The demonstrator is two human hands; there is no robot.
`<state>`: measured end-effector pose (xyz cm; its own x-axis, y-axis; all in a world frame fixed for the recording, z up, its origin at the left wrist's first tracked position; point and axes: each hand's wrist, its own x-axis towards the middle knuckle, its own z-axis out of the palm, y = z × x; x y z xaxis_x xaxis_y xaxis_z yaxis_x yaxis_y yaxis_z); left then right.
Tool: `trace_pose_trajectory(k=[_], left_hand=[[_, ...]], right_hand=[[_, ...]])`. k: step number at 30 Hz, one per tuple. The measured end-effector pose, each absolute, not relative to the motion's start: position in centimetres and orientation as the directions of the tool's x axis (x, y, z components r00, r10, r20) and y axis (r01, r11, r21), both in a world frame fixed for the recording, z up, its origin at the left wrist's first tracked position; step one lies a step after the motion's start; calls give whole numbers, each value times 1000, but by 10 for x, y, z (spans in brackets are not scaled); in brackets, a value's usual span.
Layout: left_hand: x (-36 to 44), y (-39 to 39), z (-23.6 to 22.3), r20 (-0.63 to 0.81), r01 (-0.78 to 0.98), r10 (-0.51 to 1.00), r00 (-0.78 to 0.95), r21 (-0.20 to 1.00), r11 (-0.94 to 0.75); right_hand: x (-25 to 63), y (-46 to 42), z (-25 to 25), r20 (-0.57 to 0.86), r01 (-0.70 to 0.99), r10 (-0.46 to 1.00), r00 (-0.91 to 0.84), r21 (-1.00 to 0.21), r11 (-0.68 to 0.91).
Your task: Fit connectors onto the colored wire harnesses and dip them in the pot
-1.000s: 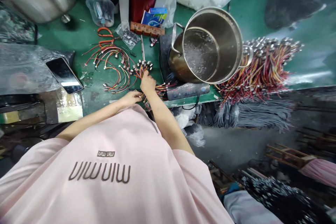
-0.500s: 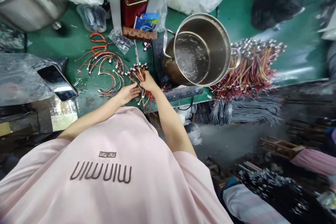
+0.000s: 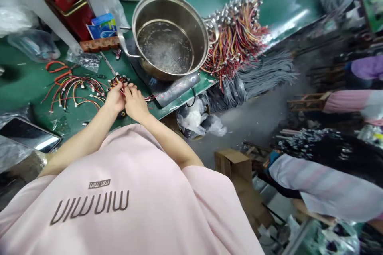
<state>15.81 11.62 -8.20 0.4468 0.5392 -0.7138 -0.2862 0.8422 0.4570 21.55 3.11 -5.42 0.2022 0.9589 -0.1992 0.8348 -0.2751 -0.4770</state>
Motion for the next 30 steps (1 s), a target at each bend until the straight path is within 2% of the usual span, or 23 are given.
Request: trace_pose_trajectory(k=[3, 6, 10, 16, 21, 27, 30], left_hand=[[163, 116, -57, -699, -382, 563, 442, 421, 823], [166, 108, -28, -660, -393, 608, 441, 466, 792], [170, 90, 6, -647, -429, 660, 382, 508, 747], [182, 61, 38, -643, -553, 706, 297, 487, 676], [201, 37, 58, -636, -589, 732, 243, 503, 633], [217, 10, 81, -568, -637, 790, 231, 526, 564], [225, -2, 87, -563, -660, 794, 230, 510, 552]], right_hand=[[217, 15, -48, -127, 783, 964, 234, -564, -264], [221, 4, -39, -58, 731, 971, 230, -649, -212], [231, -5, -20, 10, 688, 985, 174, -717, -114], [259, -22, 3, 52, 571, 995, 88, -821, -8], [289, -30, 14, 4, 555, 1000, 13, -832, -4], [328, -40, 30, -102, 579, 972, -210, -814, 40], [346, -50, 37, -93, 553, 957, -273, -829, 78]])
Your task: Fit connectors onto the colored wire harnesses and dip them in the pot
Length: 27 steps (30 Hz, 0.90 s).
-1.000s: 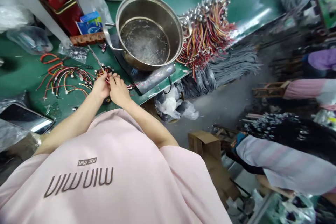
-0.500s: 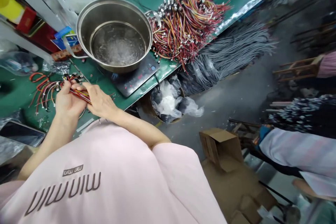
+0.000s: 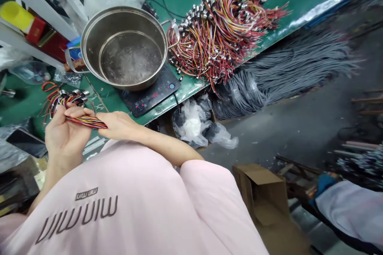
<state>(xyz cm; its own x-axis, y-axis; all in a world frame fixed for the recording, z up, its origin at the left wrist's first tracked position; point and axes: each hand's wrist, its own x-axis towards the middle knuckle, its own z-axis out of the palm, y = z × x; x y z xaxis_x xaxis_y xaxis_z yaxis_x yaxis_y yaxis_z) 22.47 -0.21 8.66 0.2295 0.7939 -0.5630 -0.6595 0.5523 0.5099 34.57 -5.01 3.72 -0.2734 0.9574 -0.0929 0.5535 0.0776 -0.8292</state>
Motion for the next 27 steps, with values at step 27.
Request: trace_pose_trajectory(k=[27], left_hand=[[264, -52, -14, -584, 740, 459, 669, 575, -348]], right_hand=[[523, -188, 87, -408, 621, 908, -96, -737, -266]])
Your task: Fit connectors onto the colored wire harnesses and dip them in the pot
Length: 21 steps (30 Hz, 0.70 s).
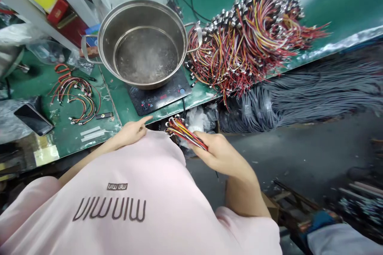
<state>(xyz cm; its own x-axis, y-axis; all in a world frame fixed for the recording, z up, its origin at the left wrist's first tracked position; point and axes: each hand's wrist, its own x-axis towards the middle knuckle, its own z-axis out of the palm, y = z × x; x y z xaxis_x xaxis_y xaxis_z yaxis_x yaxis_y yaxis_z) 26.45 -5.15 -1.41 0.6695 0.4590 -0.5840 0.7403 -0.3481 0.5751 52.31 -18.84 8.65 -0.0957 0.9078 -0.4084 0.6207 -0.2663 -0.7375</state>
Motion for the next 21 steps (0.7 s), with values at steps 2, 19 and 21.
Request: trace_pose_trajectory(k=[2, 19, 21], left_hand=[[268, -49, -28, -638, 771, 468, 612, 348, -533], [312, -39, -66, -647, 663, 419, 637, 183, -725], [317, -38, -65, -639, 663, 422, 643, 189, -724]], right_hand=[[529, -193, 92, -416, 604, 909, -27, -732, -317], [545, -207, 96, -415, 455, 857, 306, -727, -514], [545, -209, 94, -417, 446, 852, 316, -727, -522]])
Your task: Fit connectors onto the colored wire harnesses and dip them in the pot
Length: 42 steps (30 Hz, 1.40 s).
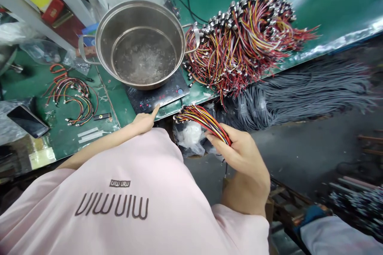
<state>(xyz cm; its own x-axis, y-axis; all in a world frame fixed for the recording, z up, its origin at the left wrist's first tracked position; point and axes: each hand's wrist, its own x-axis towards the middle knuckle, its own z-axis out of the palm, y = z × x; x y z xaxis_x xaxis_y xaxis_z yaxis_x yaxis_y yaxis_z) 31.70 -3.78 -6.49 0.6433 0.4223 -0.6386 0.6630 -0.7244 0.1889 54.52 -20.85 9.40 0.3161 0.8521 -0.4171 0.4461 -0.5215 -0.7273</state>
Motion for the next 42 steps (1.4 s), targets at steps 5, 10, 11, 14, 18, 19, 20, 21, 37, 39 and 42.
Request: trace_pose_trajectory(k=[5, 10, 11, 14, 18, 19, 20, 21, 37, 39, 42], left_hand=[[325, -37, -64, -632, 670, 427, 647, 203, -714], [322, -36, -69, -635, 689, 446, 630, 192, -699], [322, -36, -70, -636, 690, 448, 629, 191, -698], [323, -35, -72, -654, 702, 445, 612, 190, -686], [325, -36, -71, -659, 708, 445, 606, 192, -679], [325, -37, -70, -653, 707, 449, 610, 192, -681], [324, -37, -68, -646, 704, 452, 615, 192, -684], [324, -38, -66, -638, 702, 456, 620, 193, -686], [316, -41, -66, -640, 715, 440, 630, 257, -651], [318, -41, -70, -632, 717, 450, 631, 254, -649], [322, -39, -75, -653, 736, 455, 605, 240, -633]], right_hand=[[547, -211, 90, -398, 446, 861, 318, -739, -506], [546, -207, 88, -408, 439, 862, 302, -743, -505], [545, -206, 88, -410, 439, 862, 298, -743, -505], [544, -204, 88, -413, 445, 862, 293, -739, -506], [543, -203, 91, -408, 452, 858, 312, -730, -512], [542, -202, 93, -402, 452, 859, 317, -732, -509], [542, -201, 97, -390, 453, 862, 323, -736, -503], [542, -199, 101, -378, 456, 866, 326, -739, -495], [535, -137, 157, -44, 601, 916, 398, -742, -297], [536, -135, 157, -49, 615, 922, 383, -732, -294], [538, -136, 157, -48, 613, 922, 384, -734, -294]])
